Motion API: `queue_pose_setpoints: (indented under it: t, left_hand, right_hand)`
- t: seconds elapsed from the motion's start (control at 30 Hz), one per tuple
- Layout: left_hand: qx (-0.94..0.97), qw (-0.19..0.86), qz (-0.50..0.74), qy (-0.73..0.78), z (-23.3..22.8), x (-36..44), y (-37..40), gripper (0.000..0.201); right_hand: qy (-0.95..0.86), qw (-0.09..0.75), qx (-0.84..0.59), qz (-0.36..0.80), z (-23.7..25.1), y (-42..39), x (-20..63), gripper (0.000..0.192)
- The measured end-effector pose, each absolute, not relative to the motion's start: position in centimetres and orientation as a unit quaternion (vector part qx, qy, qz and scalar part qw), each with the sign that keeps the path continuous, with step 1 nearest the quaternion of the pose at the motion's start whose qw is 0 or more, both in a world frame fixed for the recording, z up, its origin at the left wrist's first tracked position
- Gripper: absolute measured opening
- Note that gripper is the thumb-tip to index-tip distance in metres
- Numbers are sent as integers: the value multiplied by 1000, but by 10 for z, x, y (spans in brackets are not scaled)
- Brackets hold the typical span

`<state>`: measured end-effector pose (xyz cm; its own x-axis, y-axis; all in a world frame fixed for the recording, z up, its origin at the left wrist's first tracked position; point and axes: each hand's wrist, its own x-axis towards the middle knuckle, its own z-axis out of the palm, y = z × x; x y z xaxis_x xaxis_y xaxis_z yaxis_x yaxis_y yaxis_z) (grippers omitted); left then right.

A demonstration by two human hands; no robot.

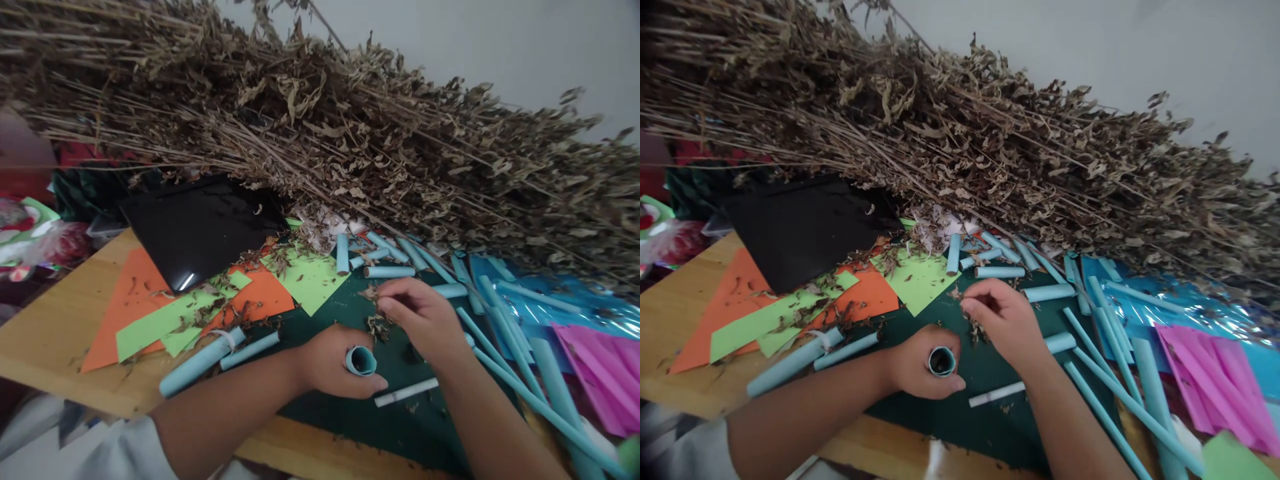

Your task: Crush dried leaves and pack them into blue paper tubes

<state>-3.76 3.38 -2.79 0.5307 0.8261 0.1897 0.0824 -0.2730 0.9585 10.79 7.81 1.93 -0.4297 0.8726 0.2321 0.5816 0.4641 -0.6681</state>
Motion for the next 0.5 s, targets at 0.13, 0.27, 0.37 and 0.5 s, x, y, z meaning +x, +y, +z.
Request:
queue_pose_setpoints:
  t: [0.13, 0.27, 0.37, 0.5]
  left_hand:
    - [709, 507, 385, 304, -28, -35, 34, 19]
    - [721, 484, 388, 308, -31, -33, 34, 16]
    - [723, 498, 371, 303, -33, -35, 35, 14]
    - [742, 476, 401, 250, -30, -34, 37, 17]
  right_hand:
    - [-767, 425, -354, 324, 26, 42, 100, 5]
    - [-839, 375, -308, 247, 23, 31, 95, 10]
    - [-884, 335, -268, 185, 25, 33, 99, 5]
    - [-922, 233, -273, 144, 32, 33, 103, 27]
